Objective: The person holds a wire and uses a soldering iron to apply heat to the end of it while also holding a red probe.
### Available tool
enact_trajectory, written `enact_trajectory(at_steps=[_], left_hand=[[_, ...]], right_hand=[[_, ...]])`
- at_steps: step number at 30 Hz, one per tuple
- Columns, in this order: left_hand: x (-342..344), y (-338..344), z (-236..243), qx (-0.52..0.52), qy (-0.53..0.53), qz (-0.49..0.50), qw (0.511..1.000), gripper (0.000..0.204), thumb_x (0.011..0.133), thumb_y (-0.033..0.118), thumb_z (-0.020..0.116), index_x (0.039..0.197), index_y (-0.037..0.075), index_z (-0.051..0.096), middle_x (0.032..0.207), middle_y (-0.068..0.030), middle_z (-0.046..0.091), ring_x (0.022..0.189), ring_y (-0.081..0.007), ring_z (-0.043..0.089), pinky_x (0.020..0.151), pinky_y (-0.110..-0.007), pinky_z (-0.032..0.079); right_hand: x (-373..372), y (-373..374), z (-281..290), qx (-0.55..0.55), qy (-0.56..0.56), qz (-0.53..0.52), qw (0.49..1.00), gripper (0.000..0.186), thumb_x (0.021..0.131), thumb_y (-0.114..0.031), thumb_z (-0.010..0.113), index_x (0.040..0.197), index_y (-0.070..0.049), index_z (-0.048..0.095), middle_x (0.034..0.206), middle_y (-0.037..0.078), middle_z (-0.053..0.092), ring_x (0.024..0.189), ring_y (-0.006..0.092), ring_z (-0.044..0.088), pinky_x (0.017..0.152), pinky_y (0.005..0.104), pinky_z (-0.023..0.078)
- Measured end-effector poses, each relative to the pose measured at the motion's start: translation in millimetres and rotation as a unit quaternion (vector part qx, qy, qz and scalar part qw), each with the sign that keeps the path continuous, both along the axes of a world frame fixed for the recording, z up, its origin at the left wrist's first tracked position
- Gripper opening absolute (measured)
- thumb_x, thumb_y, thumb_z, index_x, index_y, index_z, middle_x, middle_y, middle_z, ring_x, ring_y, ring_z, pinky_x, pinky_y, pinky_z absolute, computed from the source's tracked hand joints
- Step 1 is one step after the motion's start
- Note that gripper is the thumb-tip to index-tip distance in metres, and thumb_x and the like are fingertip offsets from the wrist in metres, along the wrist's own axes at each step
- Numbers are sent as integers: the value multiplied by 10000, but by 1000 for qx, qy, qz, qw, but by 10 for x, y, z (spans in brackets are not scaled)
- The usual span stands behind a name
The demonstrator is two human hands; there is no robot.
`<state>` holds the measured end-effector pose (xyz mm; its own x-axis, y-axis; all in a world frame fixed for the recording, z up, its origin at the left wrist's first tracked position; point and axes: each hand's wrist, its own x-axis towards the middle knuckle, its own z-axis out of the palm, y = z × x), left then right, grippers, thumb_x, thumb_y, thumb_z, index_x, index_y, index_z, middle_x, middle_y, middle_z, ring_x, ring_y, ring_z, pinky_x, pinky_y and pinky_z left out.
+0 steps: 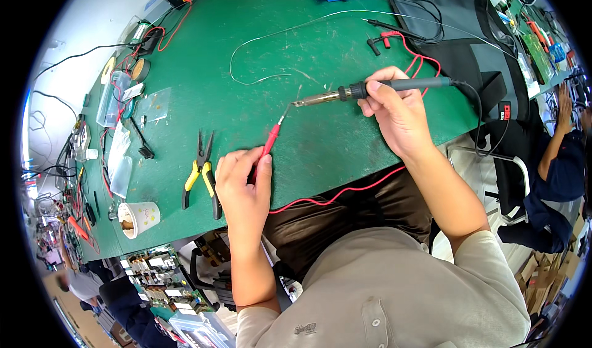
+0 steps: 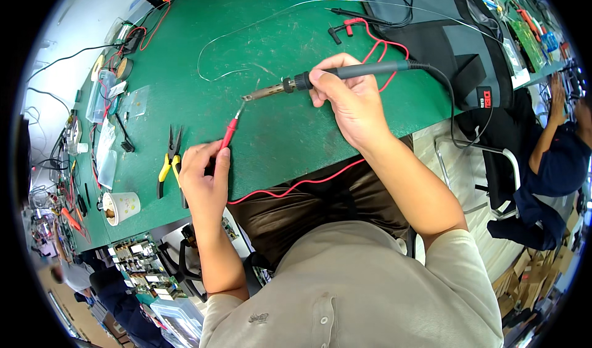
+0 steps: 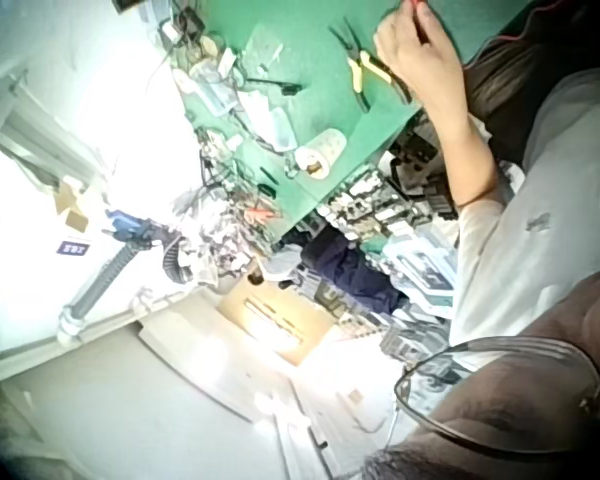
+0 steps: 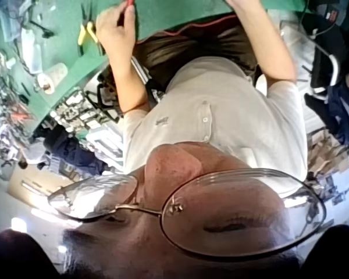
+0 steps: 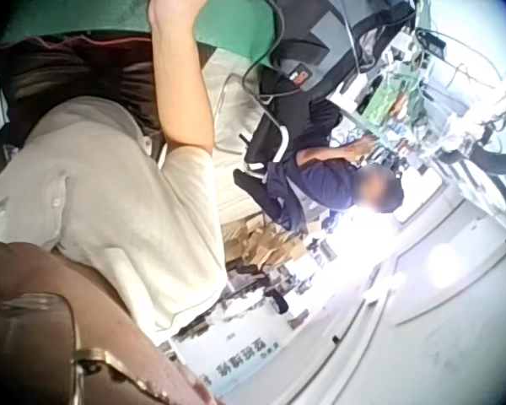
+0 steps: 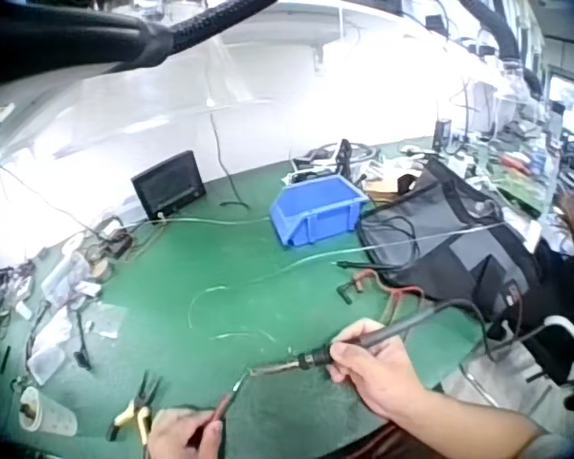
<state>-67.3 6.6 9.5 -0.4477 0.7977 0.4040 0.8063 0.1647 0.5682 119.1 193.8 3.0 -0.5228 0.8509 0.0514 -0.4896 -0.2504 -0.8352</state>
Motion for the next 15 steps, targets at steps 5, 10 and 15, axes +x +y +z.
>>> enact_trajectory(at_steps=[5,10,15], left_hand=[[8,-51,-3,-4,-3,-11,1000,144,782,38,731,918,-5,709,797,-93,624,743,-225,573,691,-316,438],[-37,-53,-52,19,-37,-26,999,131,757,48,752,881,23,717,770,-70,617,742,-230,562,694,-324,401],[-42,-63,-54,20,-42,-29,998,137,772,31,738,901,-5,708,786,-95,619,731,-225,578,673,-314,435]], right_hand=[[-18,-45,8,26,-30,-7,999,52,905,-43,611,907,-9,571,700,29,532,623,117,485,608,289,426],[-46,-89,27,33,-53,-17,998,64,890,-36,629,898,-4,574,708,36,558,615,108,505,586,273,429],[-41,-131,-38,71,-74,-37,994,94,862,-26,668,883,-2,579,725,53,613,587,91,543,539,227,426]])
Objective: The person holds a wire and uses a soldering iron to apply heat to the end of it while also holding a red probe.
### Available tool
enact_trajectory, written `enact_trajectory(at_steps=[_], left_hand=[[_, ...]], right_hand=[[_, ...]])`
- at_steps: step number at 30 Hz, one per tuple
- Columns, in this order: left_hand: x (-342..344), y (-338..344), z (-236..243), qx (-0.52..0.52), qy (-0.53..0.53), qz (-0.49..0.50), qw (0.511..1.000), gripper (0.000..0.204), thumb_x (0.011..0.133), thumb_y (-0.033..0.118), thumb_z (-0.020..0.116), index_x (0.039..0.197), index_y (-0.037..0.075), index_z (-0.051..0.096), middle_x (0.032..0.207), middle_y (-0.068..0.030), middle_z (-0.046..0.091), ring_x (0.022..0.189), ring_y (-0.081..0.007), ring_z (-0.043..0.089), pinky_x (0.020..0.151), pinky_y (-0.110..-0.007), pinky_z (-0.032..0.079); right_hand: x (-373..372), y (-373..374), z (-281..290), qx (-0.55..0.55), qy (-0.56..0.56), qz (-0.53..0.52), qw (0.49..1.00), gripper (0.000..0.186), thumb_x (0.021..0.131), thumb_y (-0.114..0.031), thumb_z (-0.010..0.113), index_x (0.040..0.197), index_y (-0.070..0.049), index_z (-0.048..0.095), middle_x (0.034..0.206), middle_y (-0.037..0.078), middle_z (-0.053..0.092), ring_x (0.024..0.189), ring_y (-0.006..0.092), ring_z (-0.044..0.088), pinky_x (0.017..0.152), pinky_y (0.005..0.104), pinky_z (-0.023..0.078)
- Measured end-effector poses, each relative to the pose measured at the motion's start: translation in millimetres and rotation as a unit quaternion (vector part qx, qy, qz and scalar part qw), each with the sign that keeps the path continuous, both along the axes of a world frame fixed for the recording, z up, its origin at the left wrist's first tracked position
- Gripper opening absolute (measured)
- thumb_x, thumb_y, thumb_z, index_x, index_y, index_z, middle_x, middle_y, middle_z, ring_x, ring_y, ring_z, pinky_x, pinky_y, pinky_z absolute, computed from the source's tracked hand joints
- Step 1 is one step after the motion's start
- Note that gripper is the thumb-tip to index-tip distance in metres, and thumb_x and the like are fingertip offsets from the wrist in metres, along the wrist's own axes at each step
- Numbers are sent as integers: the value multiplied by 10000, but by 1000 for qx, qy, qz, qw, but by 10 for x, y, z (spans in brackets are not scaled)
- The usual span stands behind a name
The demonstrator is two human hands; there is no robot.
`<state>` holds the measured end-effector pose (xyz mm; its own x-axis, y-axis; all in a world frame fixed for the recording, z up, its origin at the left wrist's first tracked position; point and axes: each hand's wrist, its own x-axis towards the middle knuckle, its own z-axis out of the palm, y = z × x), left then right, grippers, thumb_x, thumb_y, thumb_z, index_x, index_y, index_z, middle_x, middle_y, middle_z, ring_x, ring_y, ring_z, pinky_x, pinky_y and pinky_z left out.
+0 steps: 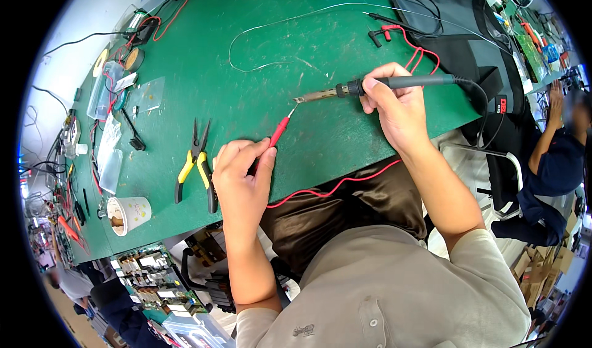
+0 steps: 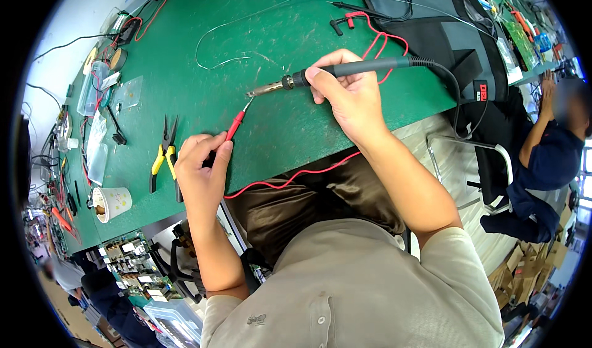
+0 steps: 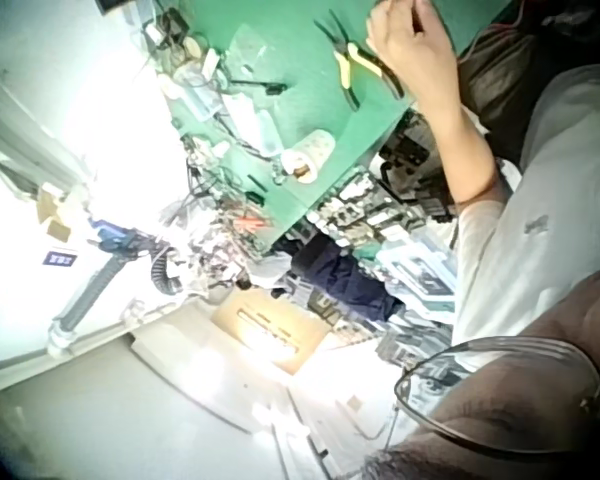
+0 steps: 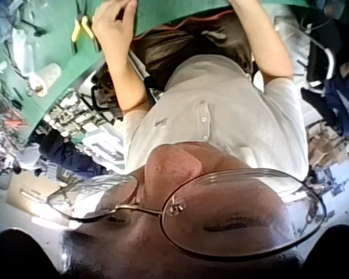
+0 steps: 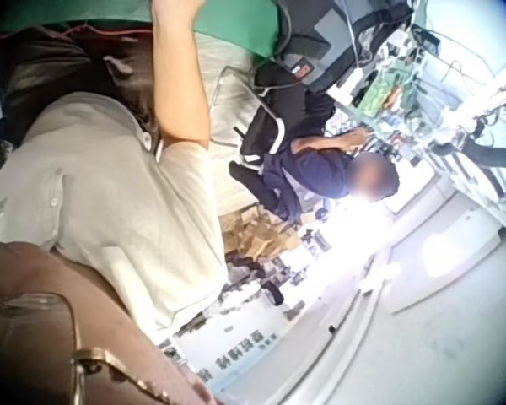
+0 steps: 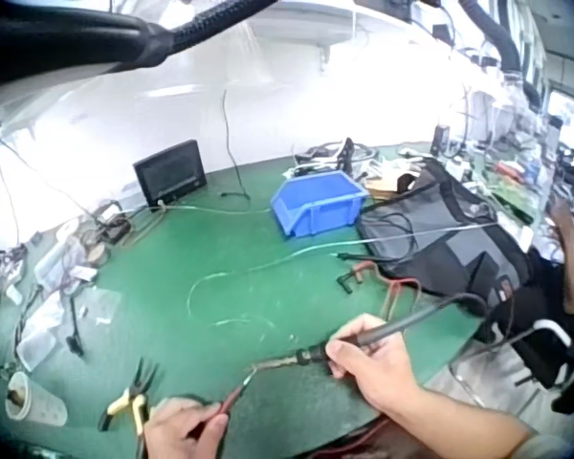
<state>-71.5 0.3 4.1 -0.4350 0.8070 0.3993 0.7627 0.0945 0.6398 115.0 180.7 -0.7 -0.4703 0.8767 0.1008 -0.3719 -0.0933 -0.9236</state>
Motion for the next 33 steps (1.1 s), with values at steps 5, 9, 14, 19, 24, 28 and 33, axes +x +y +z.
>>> enact_trajectory(at_steps=[5,9,14,19,24,28,33], left_hand=[[36,23,33,-16,33,9,999,122,795,15,710,909,-28,699,787,-110,610,723,-231,580,670,-314,454],[33,28,37,-25,30,7,999,124,796,11,707,910,-36,696,790,-116,607,733,-239,580,680,-324,457],[33,34,57,-30,36,9,999,137,776,1,716,908,-29,699,808,-118,611,749,-254,583,689,-327,458],[37,34,109,-50,27,21,998,150,752,-6,727,900,-13,708,814,-108,616,751,-249,579,686,-326,450],[28,42,86,-58,24,24,998,156,736,-8,734,890,-3,712,810,-89,615,732,-232,560,666,-320,429],[29,54,85,-58,17,27,998,163,726,2,744,887,1,713,800,-83,610,723,-226,550,662,-314,417],[11,55,34,-39,28,18,999,214,703,25,772,909,40,713,781,-38,594,686,-207,536,648,-335,360]], right_hand=[[10,-14,-6,4,9,-9,1000,93,862,-23,668,888,2,582,727,54,618,585,89,544,534,222,426],[-3,-26,20,-7,20,-23,1000,87,866,-22,661,893,8,584,723,56,613,587,94,547,541,228,435],[10,-50,37,0,-24,-41,999,44,913,-35,595,900,-10,561,671,29,518,597,109,476,557,272,405],[17,-22,-8,-16,22,-31,999,71,892,-15,629,916,14,568,706,54,597,593,102,551,548,227,440],[19,-61,20,-12,-7,-44,999,105,872,-12,652,923,7,562,710,51,607,600,81,560,512,216,430],[28,-75,-13,0,-29,-19,999,112,860,13,660,924,10,568,704,36,607,592,56,552,491,192,405],[28,-74,-19,16,-41,-17,999,107,860,15,656,923,13,570,689,36,603,582,53,550,485,190,401]])
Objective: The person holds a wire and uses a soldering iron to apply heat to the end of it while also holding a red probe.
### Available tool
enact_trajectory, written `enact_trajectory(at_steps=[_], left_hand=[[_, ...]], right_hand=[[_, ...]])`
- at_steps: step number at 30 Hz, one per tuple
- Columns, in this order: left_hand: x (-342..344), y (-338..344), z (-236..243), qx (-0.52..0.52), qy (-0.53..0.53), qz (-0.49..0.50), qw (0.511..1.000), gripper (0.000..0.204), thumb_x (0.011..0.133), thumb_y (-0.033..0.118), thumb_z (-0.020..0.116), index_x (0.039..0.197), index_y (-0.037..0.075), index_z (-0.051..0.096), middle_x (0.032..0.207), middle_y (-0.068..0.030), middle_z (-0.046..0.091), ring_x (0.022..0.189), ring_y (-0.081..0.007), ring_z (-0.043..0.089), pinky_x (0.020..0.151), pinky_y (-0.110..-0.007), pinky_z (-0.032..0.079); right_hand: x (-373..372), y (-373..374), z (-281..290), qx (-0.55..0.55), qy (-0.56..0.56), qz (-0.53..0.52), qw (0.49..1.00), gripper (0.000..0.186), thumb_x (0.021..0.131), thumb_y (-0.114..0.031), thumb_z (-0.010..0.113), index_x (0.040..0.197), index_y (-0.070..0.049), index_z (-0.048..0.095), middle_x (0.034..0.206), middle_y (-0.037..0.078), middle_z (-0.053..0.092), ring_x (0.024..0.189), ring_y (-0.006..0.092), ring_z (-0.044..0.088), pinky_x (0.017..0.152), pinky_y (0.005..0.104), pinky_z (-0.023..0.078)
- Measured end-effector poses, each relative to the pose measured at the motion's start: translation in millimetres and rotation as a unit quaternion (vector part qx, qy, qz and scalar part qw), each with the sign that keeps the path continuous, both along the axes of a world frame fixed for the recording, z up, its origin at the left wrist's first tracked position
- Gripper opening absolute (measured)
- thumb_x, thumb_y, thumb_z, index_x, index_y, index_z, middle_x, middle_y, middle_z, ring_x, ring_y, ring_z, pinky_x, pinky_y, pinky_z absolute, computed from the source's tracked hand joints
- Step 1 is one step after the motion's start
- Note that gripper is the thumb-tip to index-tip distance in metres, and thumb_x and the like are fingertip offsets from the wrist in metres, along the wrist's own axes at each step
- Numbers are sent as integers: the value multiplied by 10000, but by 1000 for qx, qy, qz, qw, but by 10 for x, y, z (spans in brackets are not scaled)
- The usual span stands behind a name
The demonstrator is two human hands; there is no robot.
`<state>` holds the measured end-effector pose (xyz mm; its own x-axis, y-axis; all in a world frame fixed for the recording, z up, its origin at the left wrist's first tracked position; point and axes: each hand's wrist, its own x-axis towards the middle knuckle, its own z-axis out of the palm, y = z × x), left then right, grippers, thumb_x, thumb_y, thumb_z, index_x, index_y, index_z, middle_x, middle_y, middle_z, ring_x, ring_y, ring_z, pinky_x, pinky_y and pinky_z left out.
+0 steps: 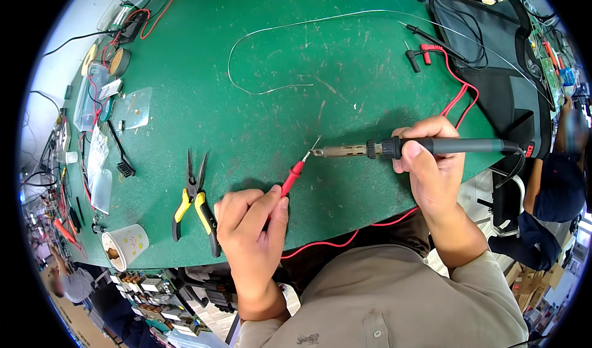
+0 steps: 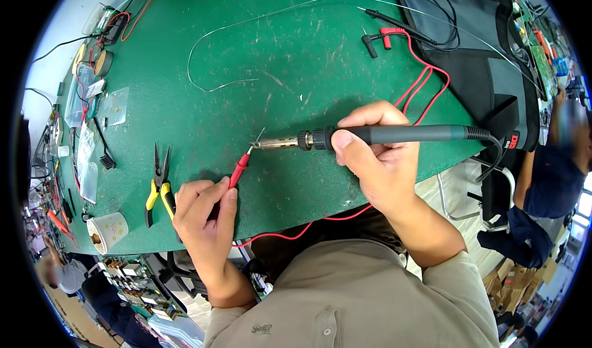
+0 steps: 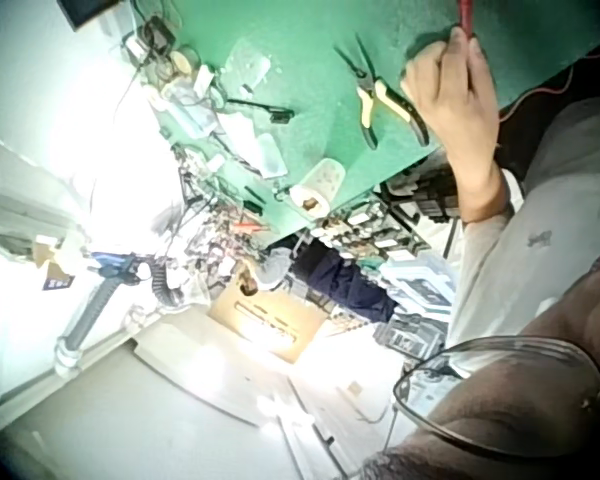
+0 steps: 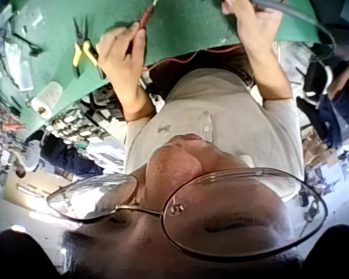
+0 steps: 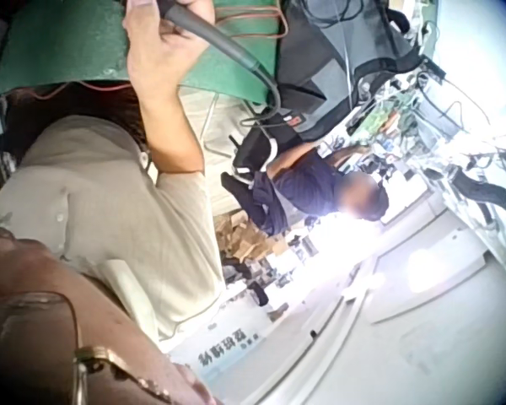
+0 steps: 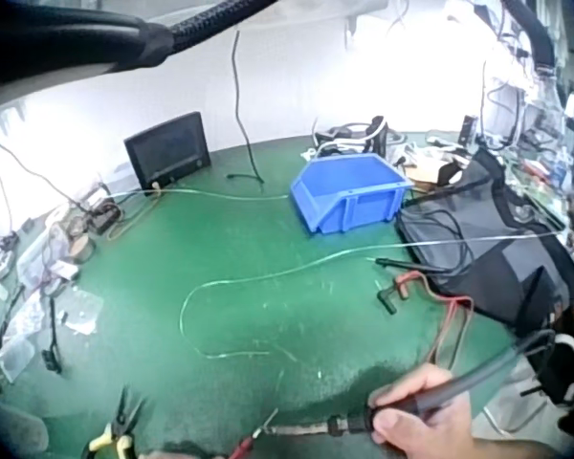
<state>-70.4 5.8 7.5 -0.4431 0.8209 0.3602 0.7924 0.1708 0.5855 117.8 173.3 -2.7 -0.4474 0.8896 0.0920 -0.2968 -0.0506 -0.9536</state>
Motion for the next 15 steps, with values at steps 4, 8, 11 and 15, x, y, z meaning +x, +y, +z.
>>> enact_trajectory(at_steps=[4,8,11,15], left_hand=[[26,11,10,-16,16,-1,1000,186,725,13,745,901,33,687,805,-65,604,722,-225,546,669,-339,391],[56,-8,19,-28,43,-5,999,169,764,13,716,921,34,657,849,-86,608,756,-248,552,682,-353,420],[68,-45,-33,-31,55,1,998,231,761,49,736,978,63,658,897,-65,596,768,-241,556,677,-361,389],[82,-13,-34,-26,75,-10,997,230,768,51,731,985,58,657,912,-70,601,787,-246,565,676,-358,394]], right_hand=[[15,5,-11,8,-3,-7,1000,102,861,16,651,922,15,569,684,32,602,573,54,548,484,193,405],[10,1,-1,-11,14,-12,1000,103,861,14,654,917,14,568,695,34,607,583,59,552,497,196,413],[11,-6,13,-19,19,-17,1000,101,861,15,654,913,11,568,703,36,607,593,62,556,508,199,419],[29,-10,15,-24,29,-9,999,97,863,15,653,910,10,568,713,42,608,597,68,557,515,204,430]])
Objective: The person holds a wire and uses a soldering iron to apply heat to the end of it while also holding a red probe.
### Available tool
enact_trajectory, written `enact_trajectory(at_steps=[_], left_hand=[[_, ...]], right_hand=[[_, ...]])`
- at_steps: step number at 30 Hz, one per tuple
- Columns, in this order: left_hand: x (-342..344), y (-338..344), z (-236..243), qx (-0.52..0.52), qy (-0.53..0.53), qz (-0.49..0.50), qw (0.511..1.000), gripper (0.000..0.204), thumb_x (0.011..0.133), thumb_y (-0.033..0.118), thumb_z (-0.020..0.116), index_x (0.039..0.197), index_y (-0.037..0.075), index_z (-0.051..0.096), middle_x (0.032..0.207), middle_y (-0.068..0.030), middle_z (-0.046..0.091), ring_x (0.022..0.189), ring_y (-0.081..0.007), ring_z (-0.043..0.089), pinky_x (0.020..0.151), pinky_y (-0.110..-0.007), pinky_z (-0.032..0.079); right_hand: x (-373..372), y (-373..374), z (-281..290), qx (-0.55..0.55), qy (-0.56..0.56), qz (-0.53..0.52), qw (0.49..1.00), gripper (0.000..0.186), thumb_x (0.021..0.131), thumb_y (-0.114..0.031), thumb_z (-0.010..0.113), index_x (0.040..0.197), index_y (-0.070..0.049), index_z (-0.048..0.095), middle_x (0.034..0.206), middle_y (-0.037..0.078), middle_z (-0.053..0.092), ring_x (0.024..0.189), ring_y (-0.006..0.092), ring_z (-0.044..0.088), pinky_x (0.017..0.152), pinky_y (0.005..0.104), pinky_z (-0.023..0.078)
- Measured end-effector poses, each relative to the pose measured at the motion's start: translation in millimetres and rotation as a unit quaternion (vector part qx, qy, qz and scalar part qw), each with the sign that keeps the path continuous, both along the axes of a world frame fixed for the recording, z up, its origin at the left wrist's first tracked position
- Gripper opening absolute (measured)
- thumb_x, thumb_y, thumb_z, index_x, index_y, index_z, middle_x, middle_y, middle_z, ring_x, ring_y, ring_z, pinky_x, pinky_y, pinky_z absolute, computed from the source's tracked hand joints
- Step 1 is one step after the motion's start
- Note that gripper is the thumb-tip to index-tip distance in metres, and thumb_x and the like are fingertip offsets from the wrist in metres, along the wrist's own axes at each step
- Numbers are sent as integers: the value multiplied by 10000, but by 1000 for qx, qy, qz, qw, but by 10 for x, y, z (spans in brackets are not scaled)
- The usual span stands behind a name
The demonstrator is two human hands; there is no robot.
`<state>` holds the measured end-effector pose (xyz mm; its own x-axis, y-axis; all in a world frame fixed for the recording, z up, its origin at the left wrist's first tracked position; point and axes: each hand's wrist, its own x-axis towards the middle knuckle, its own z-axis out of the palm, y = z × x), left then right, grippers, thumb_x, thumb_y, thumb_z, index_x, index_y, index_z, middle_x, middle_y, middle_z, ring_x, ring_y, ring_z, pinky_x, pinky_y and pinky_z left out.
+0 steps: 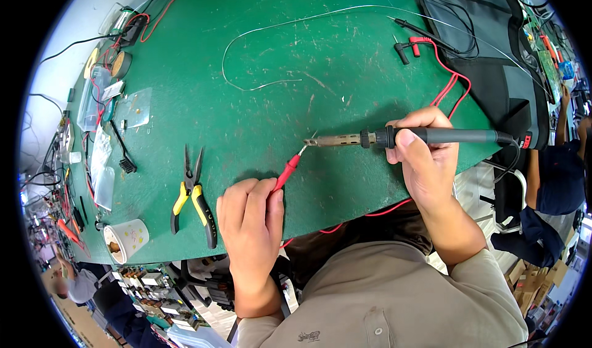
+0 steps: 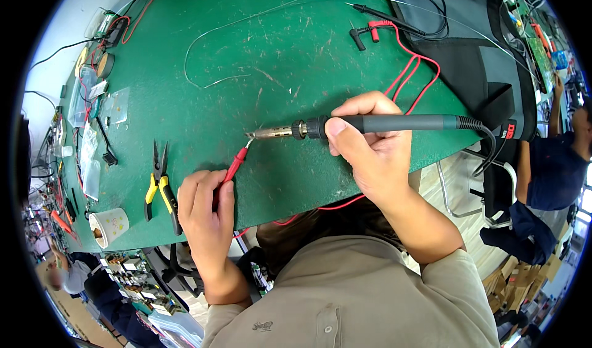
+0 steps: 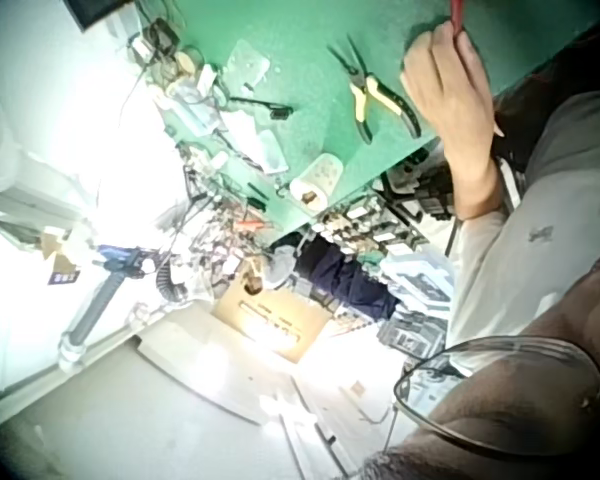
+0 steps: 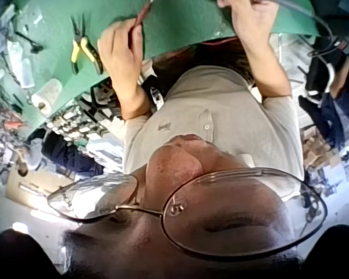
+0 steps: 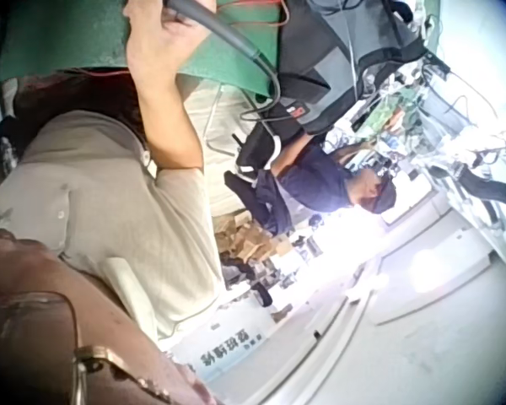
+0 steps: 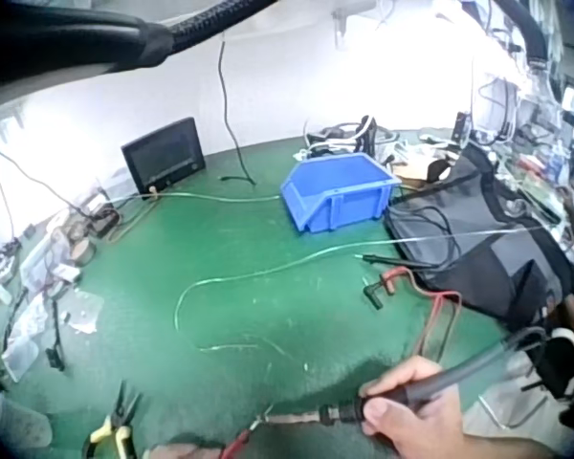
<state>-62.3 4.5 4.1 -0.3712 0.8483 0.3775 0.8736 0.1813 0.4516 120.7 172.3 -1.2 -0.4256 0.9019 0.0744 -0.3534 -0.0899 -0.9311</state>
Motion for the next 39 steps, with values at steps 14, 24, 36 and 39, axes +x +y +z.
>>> enact_trajectory(at_steps=[14,24,36,39], left_hand=[[133,-63,13,8,-59,46,997,186,738,34,738,915,43,680,856,-82,608,768,-270,575,701,-371,433],[109,-54,-15,55,-56,32,996,111,764,-15,713,870,-24,682,778,-94,607,650,-165,548,575,-271,430],[134,-84,-28,66,-52,27,996,120,739,-13,714,856,-14,687,764,-103,611,676,-214,574,620,-301,453],[128,-55,-18,69,-58,27,996,111,740,-14,715,847,-10,684,766,-99,615,679,-212,574,622,-306,453]], right_hand=[[7,19,1,4,36,11,999,80,872,8,647,899,13,572,730,51,608,605,74,554,530,219,446],[2,-29,34,2,2,45,999,109,853,-12,695,863,0,587,712,-2,582,595,21,509,489,172,365],[-4,-59,46,30,-45,35,998,99,849,-7,689,861,8,592,688,14,593,571,29,513,478,172,362],[-20,-31,43,35,-38,39,998,100,849,-8,689,857,9,591,683,13,591,572,28,515,476,171,360]])
